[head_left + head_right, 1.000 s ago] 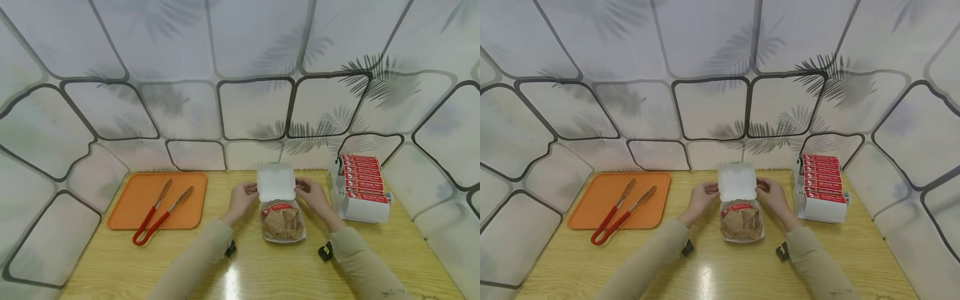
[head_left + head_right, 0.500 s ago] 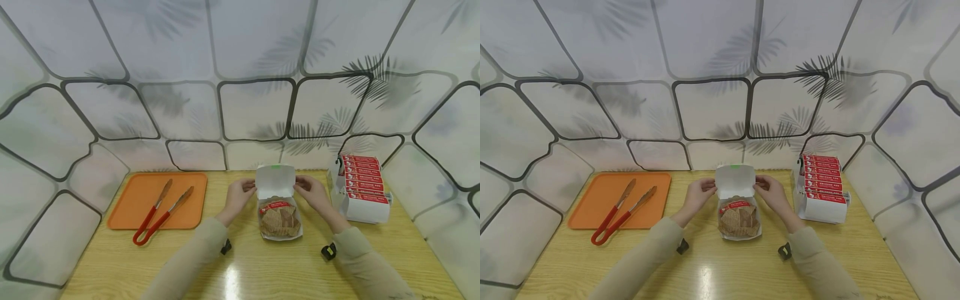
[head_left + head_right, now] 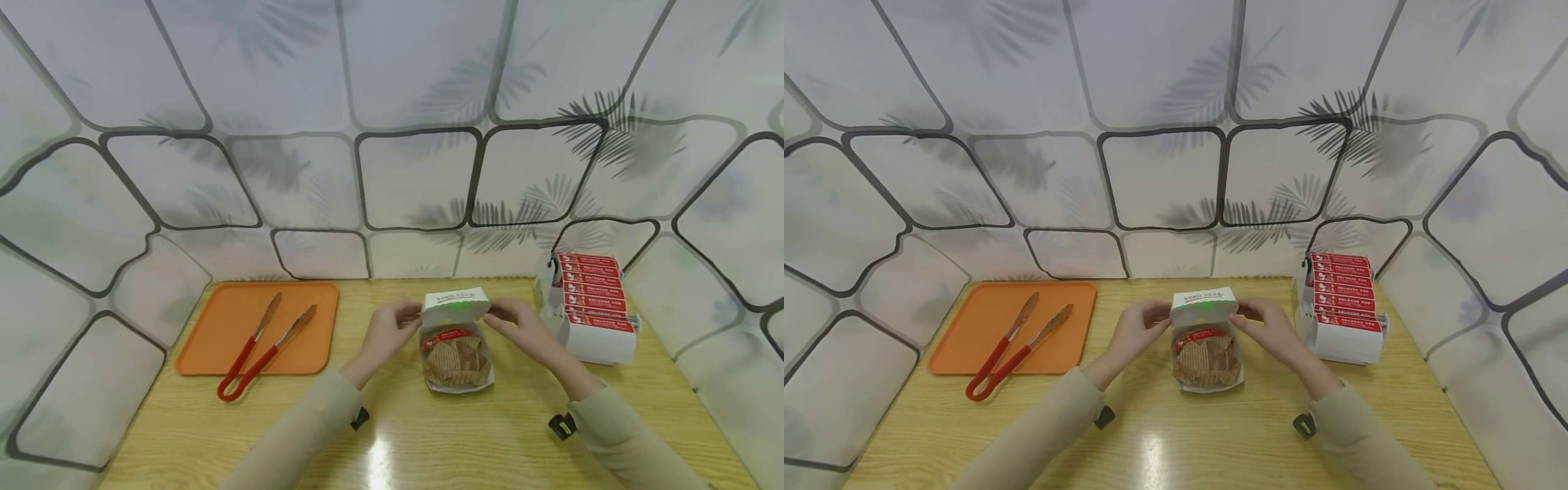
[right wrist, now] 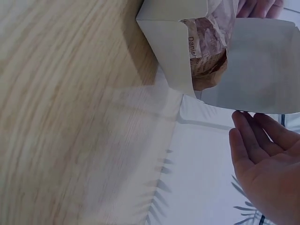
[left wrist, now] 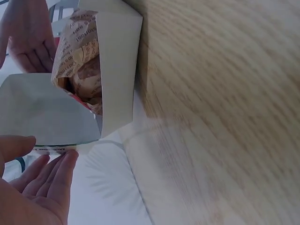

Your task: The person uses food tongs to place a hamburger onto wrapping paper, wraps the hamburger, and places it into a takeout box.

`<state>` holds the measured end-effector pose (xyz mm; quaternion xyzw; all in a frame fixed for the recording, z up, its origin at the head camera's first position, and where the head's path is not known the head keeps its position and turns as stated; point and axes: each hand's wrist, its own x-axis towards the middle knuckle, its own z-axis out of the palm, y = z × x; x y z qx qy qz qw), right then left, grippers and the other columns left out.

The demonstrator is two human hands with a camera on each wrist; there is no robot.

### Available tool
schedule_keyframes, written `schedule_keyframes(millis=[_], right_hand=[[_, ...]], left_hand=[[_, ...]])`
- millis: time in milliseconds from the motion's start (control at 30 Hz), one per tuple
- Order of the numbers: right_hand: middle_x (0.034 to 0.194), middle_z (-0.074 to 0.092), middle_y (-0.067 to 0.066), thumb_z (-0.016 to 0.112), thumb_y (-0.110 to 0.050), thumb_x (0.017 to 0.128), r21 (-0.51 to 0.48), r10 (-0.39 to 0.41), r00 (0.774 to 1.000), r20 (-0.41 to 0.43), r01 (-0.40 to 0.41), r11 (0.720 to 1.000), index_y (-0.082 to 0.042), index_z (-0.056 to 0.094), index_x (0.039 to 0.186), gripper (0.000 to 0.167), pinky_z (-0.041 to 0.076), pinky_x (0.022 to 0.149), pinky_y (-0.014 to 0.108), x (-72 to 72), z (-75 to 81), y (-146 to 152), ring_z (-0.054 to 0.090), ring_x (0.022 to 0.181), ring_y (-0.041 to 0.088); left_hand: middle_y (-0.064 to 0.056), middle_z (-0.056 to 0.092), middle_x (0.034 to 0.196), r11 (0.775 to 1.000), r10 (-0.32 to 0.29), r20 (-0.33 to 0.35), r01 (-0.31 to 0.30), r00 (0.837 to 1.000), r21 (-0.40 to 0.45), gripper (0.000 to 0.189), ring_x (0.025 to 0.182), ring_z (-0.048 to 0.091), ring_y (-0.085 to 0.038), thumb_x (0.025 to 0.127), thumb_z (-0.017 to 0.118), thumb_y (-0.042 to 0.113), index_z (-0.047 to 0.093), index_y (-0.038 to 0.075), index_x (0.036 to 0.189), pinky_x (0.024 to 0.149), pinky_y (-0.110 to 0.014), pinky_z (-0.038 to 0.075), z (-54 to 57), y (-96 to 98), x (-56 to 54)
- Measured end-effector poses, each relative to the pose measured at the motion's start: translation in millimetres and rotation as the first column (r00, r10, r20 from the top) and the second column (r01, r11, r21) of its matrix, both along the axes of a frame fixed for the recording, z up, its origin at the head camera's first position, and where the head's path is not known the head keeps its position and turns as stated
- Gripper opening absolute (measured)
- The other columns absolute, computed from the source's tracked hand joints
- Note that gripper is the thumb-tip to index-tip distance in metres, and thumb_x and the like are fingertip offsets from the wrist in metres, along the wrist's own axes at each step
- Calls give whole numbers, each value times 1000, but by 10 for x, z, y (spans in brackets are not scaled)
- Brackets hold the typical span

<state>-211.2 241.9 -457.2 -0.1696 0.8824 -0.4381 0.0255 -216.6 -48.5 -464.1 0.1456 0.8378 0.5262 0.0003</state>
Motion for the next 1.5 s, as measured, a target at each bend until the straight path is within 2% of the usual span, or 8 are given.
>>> schedule_keyframes(millis=[267, 400, 667, 767, 933, 1100, 1300, 1500], right_hand=[[147, 59, 33, 44, -29, 116, 28, 8, 1000, -13, -8, 1000, 9, 54, 148, 51, 52, 109, 68, 173, 11, 34, 56, 136, 53], [142, 65, 28, 49, -26, 114, 29, 10, 1000, -11, -9, 1000, 6, 58, 146, 46, 56, 106, 64, 238, 0, 39, 62, 131, 48], [138, 68, 22, 66, -22, 107, 67, 34, 999, -37, -31, 997, 1, 61, 144, 44, 58, 104, 60, 422, -32, 76, 66, 126, 45], [140, 68, 20, 69, -18, 105, 58, 82, 995, -62, -79, 995, -1, 60, 146, 46, 57, 106, 57, 482, -57, 95, 65, 128, 44], [142, 68, 16, 79, -17, 97, 56, 121, 986, -118, -116, 992, -4, 60, 147, 55, 59, 107, 46, 554, -157, 111, 65, 129, 37], [139, 70, 13, 93, -13, 81, 92, 107, 966, -234, -87, 992, -6, 62, 145, 72, 62, 103, 37, 604, -313, 93, 65, 128, 18], [136, 71, 8, 97, -2, 71, 158, 76, 947, -312, -27, 987, -5, 62, 144, 81, 62, 101, 41, 675, -410, 63, 67, 123, 24], [139, 68, 7, 95, 2, 71, 222, 89, 931, -353, -9, 975, -4, 57, 148, 86, 60, 102, 51, 748, -431, 34, 66, 125, 29]], left_hand=[[-24, 70, 137, 997, -70, 3, 70, 998, -11, 40, 125, 71, -37, 99, 59, -3, 64, -6, 138, 106, -42, 61, -24, -26, 186], [-26, 66, 142, 995, -102, 3, 102, 995, -15, 47, 129, 67, -41, 95, 58, -3, 60, -8, 142, 112, -48, 57, -45, -38, 280], [-29, 58, 151, 986, -164, -4, 164, 986, -8, 59, 141, 58, -43, 90, 58, -3, 51, -12, 148, 119, -50, 51, -91, -82, 467], [-29, 54, 155, 982, -186, -26, 185, 982, -40, 62, 144, 55, -43, 92, 62, 0, 48, -12, 151, 119, -51, 50, -108, -95, 548], [-26, 53, 158, 971, -181, -63, 168, 982, -172, 68, 144, 56, -40, 96, 74, 14, 47, -8, 154, 118, -51, 52, -140, -72, 664], [-18, 49, 163, 956, -144, -25, 133, 989, -261, 90, 149, 52, -37, 86, 89, 27, 43, -1, 159, 123, -53, 46, -191, -36, 763], [-18, 49, 163, 914, -156, -84, 112, 984, -389, 100, 150, 50, -36, 79, 96, 25, 42, 0, 159, 125, -52, 43, -264, -22, 840], [-20, 51, 161, 827, -212, -202, 65, 956, -558, 103, 148, 53, -34, 77, 97, 36, 43, -1, 157, 124, -48, 46, -263, -8, 858]])
